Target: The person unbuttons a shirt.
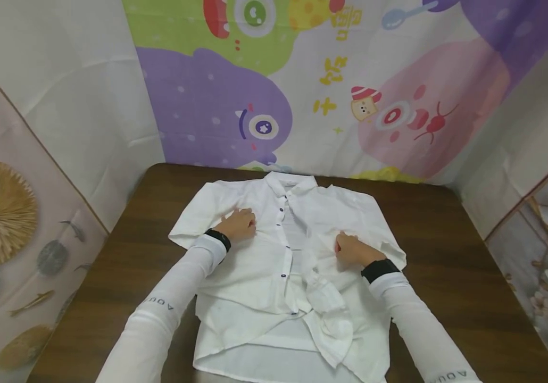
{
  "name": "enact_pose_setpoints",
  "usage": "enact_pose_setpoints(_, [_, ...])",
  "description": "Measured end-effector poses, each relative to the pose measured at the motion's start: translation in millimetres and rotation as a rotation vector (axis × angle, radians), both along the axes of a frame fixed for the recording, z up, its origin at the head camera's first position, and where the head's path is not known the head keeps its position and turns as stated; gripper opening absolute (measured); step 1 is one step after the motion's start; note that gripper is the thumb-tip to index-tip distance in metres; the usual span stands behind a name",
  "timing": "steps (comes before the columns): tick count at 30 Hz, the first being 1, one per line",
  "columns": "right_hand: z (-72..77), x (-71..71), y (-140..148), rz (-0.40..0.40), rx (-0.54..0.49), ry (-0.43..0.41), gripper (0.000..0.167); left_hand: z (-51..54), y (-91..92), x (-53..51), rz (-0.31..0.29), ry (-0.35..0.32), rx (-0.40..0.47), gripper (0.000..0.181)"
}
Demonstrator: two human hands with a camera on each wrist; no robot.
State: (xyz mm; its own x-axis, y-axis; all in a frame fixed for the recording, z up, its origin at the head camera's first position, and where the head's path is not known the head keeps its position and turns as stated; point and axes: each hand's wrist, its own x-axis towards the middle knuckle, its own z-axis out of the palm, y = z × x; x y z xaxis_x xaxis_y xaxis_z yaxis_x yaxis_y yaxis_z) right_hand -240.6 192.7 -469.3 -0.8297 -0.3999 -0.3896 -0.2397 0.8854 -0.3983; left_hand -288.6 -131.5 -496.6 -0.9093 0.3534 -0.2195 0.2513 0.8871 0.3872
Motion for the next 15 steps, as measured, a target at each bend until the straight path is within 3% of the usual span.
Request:
enact_pose_setpoints(3, [9.7, -1.0, 1.1, 0.025, 0.051, -0.022, 0.004, 5.4, 10.4, -2.8, 0.096, -0.033, -0.032, 0.037])
enact_pose_setpoints(6, [15.6, -4.8, -3.3, -0.002, 0.079, -0.021, 0.007, 8.1, 27.3, -5.9, 0.139, 0.053, -0.081, 0.043])
enact_pose_setpoints(7, [17.2, -7.3, -5.3, -0.029, 0.075, -0.011, 0.010, 9.2, 34.5, -6.7, 0.137, 0.091, -0.093, 0.044])
enact_pose_setpoints(8, [18.2, -10.5, -6.7, -0.059, 0.067, 0.009, 0.014, 2.7, 40.9, -11.0, 0.115, 0.150, -0.088, 0.045])
enact_pose_setpoints(9, [18.4, -14.1, -6.6, -0.093, 0.061, 0.036, 0.019, 3.8, 48.9, -11.4, 0.093, 0.157, -0.074, 0.045])
enact_pose_setpoints(14, [11.1, -34.3, 6.6, -0.240, 0.046, 0.148, 0.040, 3.6, 87.1, -10.1, -0.006, 0.105, 0.000, 0.050])
enact_pose_setpoints(15, [8.7, -37.2, 10.6, -0.260, 0.049, 0.141, 0.043, 9.4, 94.0, -5.9, -0.001, 0.078, -0.015, 0.048])
